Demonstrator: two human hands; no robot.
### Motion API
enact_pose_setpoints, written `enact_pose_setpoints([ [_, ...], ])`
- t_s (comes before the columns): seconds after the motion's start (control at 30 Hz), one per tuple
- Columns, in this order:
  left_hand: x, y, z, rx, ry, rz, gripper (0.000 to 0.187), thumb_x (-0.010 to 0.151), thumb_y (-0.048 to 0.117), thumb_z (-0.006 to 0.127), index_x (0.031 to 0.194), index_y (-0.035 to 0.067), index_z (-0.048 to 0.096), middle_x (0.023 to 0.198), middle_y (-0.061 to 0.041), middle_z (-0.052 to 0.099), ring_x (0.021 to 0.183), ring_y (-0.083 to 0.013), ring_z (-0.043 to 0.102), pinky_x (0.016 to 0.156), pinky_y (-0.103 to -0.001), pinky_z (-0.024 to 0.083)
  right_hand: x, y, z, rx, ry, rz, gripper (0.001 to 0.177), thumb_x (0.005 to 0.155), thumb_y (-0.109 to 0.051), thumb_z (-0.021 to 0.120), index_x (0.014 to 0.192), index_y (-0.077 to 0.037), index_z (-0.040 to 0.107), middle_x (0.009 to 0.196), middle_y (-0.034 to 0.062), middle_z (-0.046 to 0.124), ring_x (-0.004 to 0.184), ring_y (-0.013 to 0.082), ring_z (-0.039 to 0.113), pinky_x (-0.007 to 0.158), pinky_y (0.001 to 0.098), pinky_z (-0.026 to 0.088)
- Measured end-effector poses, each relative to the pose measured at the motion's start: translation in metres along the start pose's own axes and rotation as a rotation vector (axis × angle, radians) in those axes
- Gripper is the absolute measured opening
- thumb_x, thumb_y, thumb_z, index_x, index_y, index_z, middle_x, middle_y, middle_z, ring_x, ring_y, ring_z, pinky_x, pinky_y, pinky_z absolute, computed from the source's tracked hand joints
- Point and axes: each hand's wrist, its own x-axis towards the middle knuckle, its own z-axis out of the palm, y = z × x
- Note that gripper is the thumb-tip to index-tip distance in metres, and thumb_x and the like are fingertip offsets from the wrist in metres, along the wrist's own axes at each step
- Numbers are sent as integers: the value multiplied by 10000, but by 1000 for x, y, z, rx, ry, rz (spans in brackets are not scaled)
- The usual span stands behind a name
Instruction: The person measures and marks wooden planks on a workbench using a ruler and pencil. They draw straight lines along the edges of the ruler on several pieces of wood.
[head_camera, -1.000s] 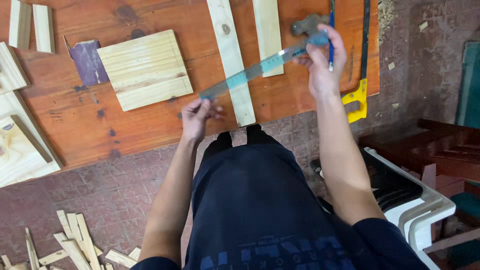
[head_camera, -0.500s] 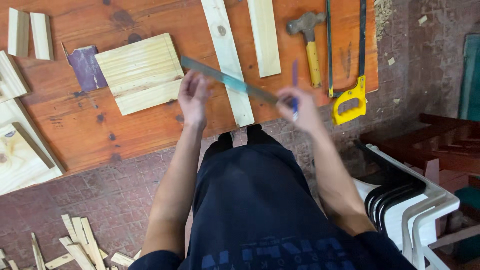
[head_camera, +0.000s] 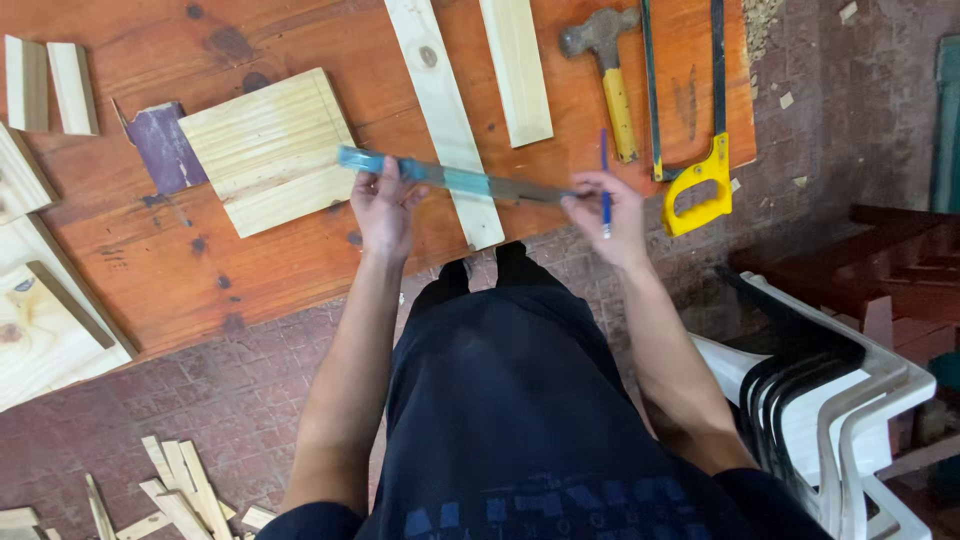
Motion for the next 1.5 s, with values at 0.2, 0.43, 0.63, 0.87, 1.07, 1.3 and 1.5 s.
enact_pose_setpoints([
  [0.2, 3, -21, -15, 45, 10, 25, 209, 906, 140, 824, 981, 61, 646, 831, -84, 721, 726, -270, 792, 651, -414, 712, -7, 6, 18, 39, -84, 58, 323, 860, 25, 810, 1165, -25, 717, 959, 144, 736, 786, 171, 737, 726, 277, 635],
  [0.43, -24, -2, -21, 117, -135, 31, 113, 889, 29, 808, 935, 0, 709, 849, -101, 686, 755, -261, 761, 598, -391, 694, 41, -20, 2, 629, 424, 57, 211, 958, -25, 702, 1151, -93, 654, 939, 80, 632, 732, 233, 740, 643, 336, 697],
  [0.63, -47, -43, -42, 501, -452, -78, 228, 827, 29, 849, 1033, 33, 752, 942, -138, 799, 835, -144, 773, 820, -235, 645, 56, -39, 42, 278, 103, 19, 213, 884, -36, 820, 952, -163, 664, 871, -6, 684, 791, 147, 665, 748, 309, 587],
  [0.87, -72, -58, -49, 1229, -262, 816, 242, 797, 229, 884, 965, 120, 749, 822, -65, 634, 782, -296, 652, 698, -390, 534, 76, -3, 94, 125, -199, -98, 153, 952, 27, 749, 1067, 6, 651, 847, 147, 695, 574, 201, 728, 476, 283, 623],
  [1.07, -111, -80, -27, 1367, -363, 1160, 226, 838, 207, 768, 1030, 95, 735, 1028, -99, 663, 973, -302, 653, 824, -410, 515, 142, 35, 96, -56, -333, -229, 276, 958, -15, 801, 1184, 28, 649, 846, 172, 689, 602, 207, 716, 454, 297, 615],
  [1.3, -136, -122, 8, 1557, -120, 1131, 389, 822, 224, 748, 1154, 29, 693, 1235, -187, 668, 1209, -343, 627, 1036, -448, 480, 154, -4, 99, -640, -318, -953, 268, 886, -262, 904, 1075, -168, 740, 946, 28, 734, 909, 279, 702, 808, 413, 576],
  [1.5, -165, -160, 44, 1574, 223, 1025, 494, 849, 202, 755, 1268, -35, 645, 1415, -273, 575, 1373, -409, 527, 1168, -500, 408, 132, 6, 84, -602, -876, -1211, 402, 950, -348, 837, 1139, -11, 724, 1320, 199, 687, 1326, 438, 555, 1125, 612, 386],
])
